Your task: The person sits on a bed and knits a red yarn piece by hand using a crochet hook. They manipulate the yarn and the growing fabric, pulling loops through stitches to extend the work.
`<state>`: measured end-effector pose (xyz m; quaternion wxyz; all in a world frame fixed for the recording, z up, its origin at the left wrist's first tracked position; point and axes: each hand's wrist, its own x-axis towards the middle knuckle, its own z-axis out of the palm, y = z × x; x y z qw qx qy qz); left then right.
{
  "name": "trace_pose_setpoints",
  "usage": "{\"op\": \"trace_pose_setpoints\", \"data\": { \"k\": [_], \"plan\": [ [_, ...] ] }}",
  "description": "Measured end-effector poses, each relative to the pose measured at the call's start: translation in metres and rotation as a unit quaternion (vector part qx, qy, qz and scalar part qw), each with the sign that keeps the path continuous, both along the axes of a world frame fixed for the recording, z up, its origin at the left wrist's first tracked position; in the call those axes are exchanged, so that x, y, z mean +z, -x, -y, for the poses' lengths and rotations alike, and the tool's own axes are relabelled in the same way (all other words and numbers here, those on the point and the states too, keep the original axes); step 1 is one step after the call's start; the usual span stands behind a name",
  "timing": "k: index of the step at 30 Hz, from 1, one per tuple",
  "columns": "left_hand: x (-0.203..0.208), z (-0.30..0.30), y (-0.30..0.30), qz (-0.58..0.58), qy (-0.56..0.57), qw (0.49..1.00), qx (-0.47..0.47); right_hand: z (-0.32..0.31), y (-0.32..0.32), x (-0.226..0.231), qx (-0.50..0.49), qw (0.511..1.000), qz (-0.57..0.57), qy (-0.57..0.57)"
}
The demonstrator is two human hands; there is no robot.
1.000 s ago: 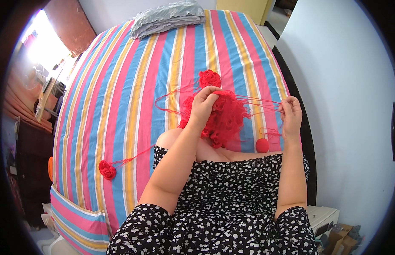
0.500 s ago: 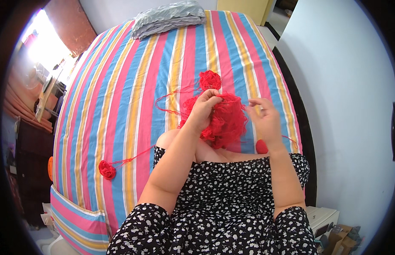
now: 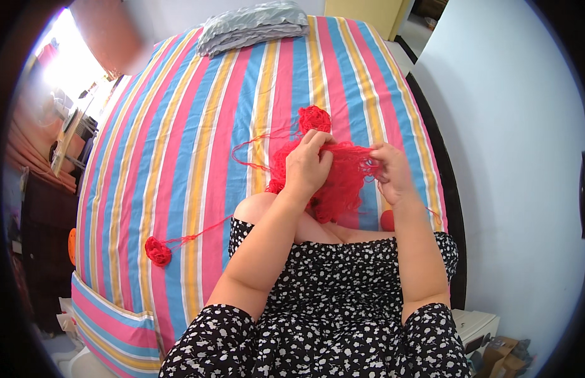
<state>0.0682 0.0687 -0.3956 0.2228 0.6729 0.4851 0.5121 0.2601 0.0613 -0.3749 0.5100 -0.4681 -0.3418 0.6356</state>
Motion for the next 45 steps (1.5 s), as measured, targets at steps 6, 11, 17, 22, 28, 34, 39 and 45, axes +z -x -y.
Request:
{"op": "trace_pose_setpoints", "data": {
  "k": [6,11,17,22,28,34,39,45],
  "plan": [
    [-0.024,-0.022,0.022,0.078,0.045,0.995,-0.041,0.014,-0.018,0.010,0.075,0.957,-0.281,-0.010],
    [-0.014,-0.011,0.007,0.301,0.225,0.866,-0.329,0.022,0.002,0.035,-0.009,0.989,-0.146,0.020],
    [-0.020,-0.007,-0.006,0.129,0.179,0.952,-0.211,0.017,-0.004,0.038,0.027,0.992,-0.116,-0.049],
    [-0.018,-0.014,0.009,0.240,0.180,0.930,-0.213,0.010,-0.043,0.018,-0.028,0.991,-0.125,-0.025],
    [-0.007,-0.015,0.020,0.489,0.242,0.810,-0.213,0.011,-0.038,0.014,-0.041,0.996,0.069,-0.031],
    [0.001,-0.014,0.028,0.555,0.227,0.776,-0.196,0.016,-0.037,0.007,0.171,0.855,0.480,-0.093],
    [-0.004,-0.023,0.043,0.577,0.235,0.758,-0.194,0.026,-0.084,0.015,0.061,0.975,0.212,-0.034],
    [-0.001,-0.018,0.042,0.576,0.231,0.738,-0.263,0.029,-0.124,0.034,-0.112,0.989,-0.046,-0.078]
  ]
}}
